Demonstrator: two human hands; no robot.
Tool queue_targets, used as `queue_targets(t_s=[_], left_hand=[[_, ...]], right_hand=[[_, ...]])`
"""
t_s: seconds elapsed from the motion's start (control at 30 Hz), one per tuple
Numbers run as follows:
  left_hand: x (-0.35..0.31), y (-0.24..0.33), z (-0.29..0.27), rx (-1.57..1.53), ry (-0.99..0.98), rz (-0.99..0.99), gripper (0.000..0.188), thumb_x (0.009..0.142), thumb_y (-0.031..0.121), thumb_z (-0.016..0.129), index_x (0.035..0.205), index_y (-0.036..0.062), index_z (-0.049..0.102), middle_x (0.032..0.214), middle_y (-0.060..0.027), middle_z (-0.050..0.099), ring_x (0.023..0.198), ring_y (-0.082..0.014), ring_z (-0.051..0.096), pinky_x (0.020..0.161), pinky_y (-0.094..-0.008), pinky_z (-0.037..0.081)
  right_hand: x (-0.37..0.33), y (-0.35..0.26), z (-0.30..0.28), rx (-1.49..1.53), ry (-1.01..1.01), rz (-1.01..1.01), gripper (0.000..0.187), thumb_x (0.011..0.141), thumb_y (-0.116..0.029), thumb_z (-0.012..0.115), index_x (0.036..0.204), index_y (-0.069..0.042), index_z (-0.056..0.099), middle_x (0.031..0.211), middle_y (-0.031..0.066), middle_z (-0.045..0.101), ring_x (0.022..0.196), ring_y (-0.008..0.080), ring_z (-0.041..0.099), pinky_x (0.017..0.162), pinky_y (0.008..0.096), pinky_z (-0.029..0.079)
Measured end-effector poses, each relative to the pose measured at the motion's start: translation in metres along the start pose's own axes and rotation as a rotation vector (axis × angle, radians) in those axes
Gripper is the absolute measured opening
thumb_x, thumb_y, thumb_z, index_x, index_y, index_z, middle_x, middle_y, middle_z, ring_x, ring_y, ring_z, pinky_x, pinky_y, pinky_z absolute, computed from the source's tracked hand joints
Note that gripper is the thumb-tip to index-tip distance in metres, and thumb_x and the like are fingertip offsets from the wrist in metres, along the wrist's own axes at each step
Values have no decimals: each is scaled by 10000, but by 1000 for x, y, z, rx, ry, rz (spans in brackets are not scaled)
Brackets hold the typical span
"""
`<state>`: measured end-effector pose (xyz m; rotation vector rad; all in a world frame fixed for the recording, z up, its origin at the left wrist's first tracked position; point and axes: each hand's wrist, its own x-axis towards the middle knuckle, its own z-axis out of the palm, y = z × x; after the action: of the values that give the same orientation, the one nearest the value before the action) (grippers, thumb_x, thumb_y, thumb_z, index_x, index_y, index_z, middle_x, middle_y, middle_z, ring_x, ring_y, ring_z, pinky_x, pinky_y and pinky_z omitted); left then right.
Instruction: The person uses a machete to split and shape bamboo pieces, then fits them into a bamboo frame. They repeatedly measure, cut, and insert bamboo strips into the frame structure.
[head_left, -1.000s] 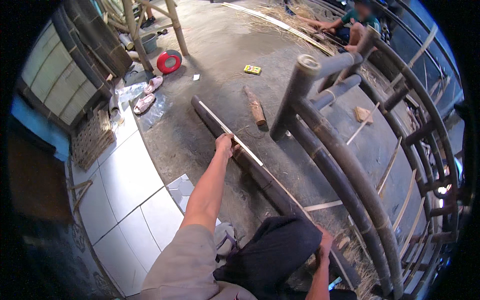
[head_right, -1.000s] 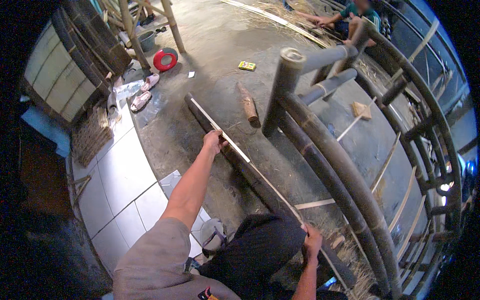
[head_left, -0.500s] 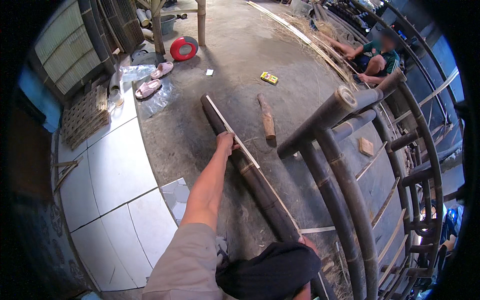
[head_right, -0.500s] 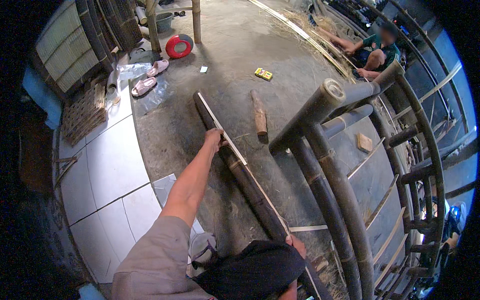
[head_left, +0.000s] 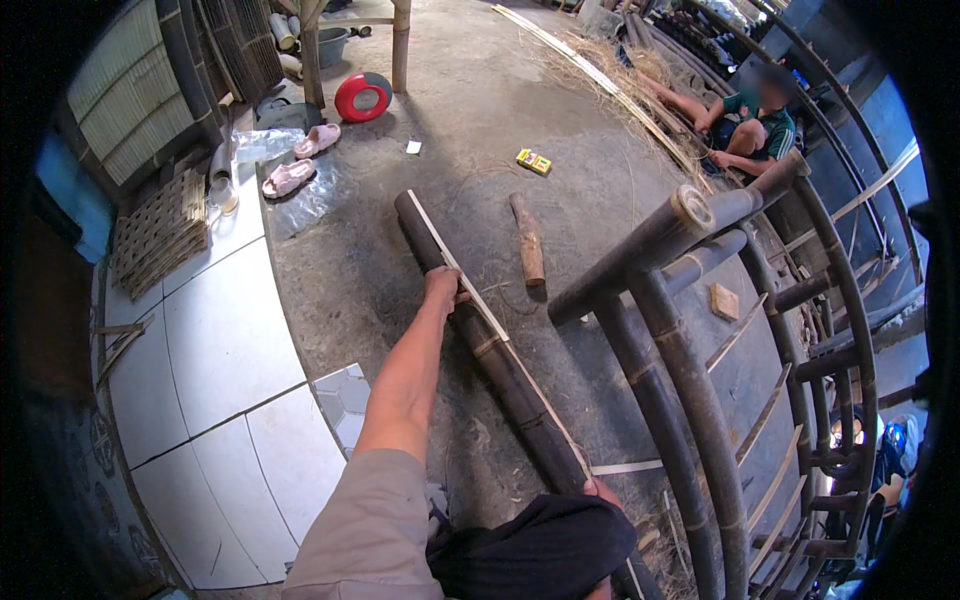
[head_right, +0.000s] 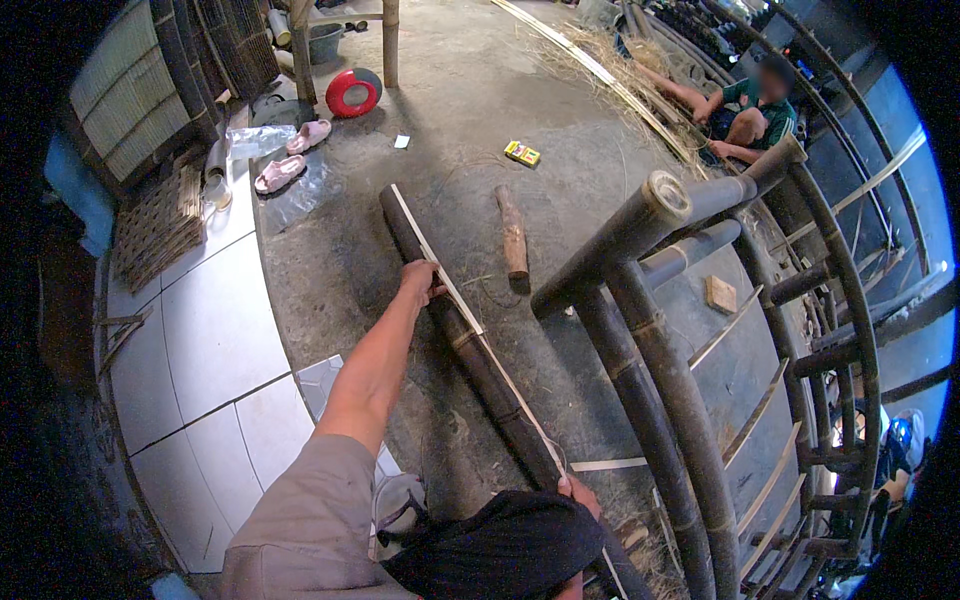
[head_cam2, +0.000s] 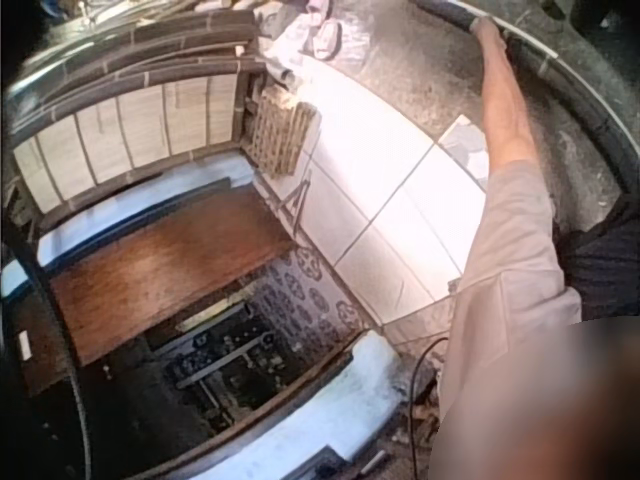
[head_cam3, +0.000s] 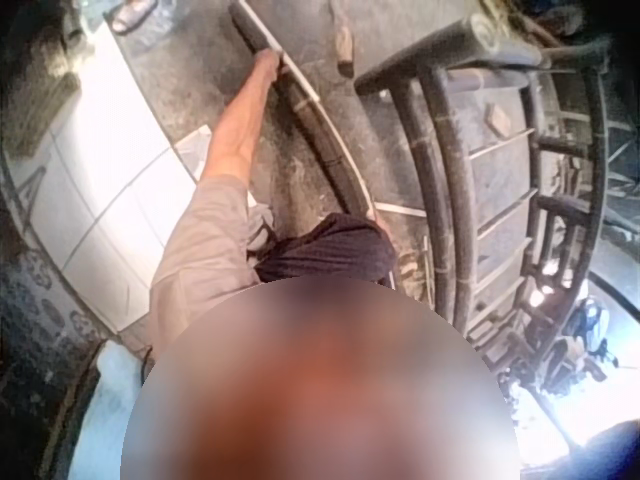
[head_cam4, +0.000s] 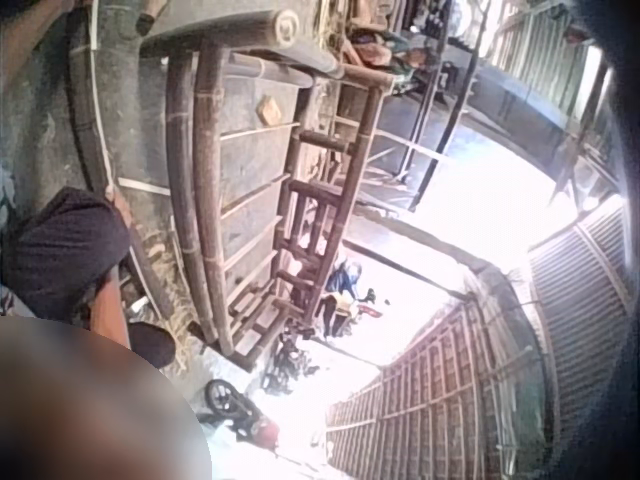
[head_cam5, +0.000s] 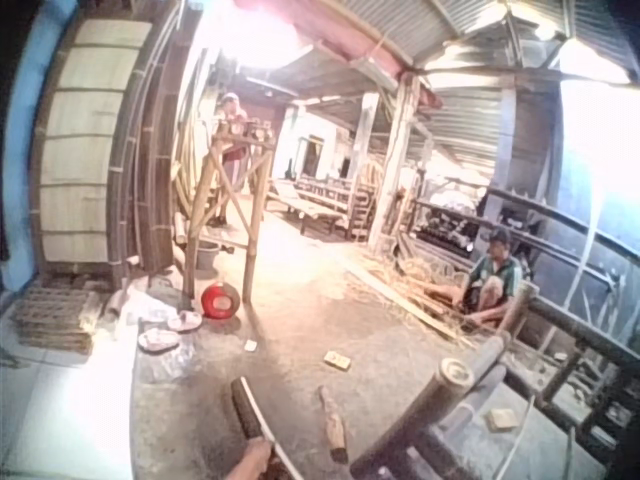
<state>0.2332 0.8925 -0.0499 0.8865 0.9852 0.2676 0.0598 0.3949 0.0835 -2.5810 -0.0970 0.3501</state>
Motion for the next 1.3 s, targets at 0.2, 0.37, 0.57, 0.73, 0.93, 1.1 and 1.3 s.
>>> queue_targets(t_s=[0.2,0.37,0.57,0.73,0.93,1.1,1.3], left_hand=[[-1,3,-2,-13,15,0,120,987,146,591,966,38,639,840,-74,644,660,-200,648,489,-348,619],[0,5,-2,-6,40,-30,126,988,145,587,950,40,647,817,-78,656,656,-214,653,496,-350,612],[4,5,1,20,80,-43,120,976,132,600,932,28,640,799,-88,655,653,-215,656,472,-354,602],[4,6,1,78,110,12,90,952,84,611,907,6,610,782,-97,632,653,-227,647,487,-377,626],[-2,8,2,98,187,40,109,918,43,646,966,16,552,817,-114,608,658,-239,637,480,-388,634],[-1,6,3,113,214,21,158,910,38,657,984,47,517,827,-121,608,657,-240,635,471,-399,623],[7,2,2,153,236,54,152,899,40,670,962,41,532,813,-126,618,625,-246,638,465,-414,597]], right_hand=[[5,-7,-5,-54,-119,50,450,1012,-469,513,1184,-111,725,942,220,716,939,432,684,837,515,510],[2,-11,-4,-51,-49,11,435,1018,-454,508,1184,-114,723,953,221,712,963,427,679,856,505,505],[-4,-23,-6,-63,-6,48,413,1013,-428,520,1179,-106,718,978,220,703,982,431,660,870,518,494],[-4,-35,-14,-114,9,15,394,1009,-412,520,1173,-114,719,984,224,697,975,438,652,882,529,488],[-4,-43,-19,-127,-52,43,360,1017,-366,512,1151,-104,719,965,202,697,970,429,645,867,522,485],[-5,-42,-15,-114,8,-1,350,1018,-350,525,1143,-90,722,972,201,702,979,413,652,882,504,488],[-7,-40,-12,-82,28,61,348,1010,-328,550,1171,-69,718,999,223,704,1005,418,655,916,494,489]])
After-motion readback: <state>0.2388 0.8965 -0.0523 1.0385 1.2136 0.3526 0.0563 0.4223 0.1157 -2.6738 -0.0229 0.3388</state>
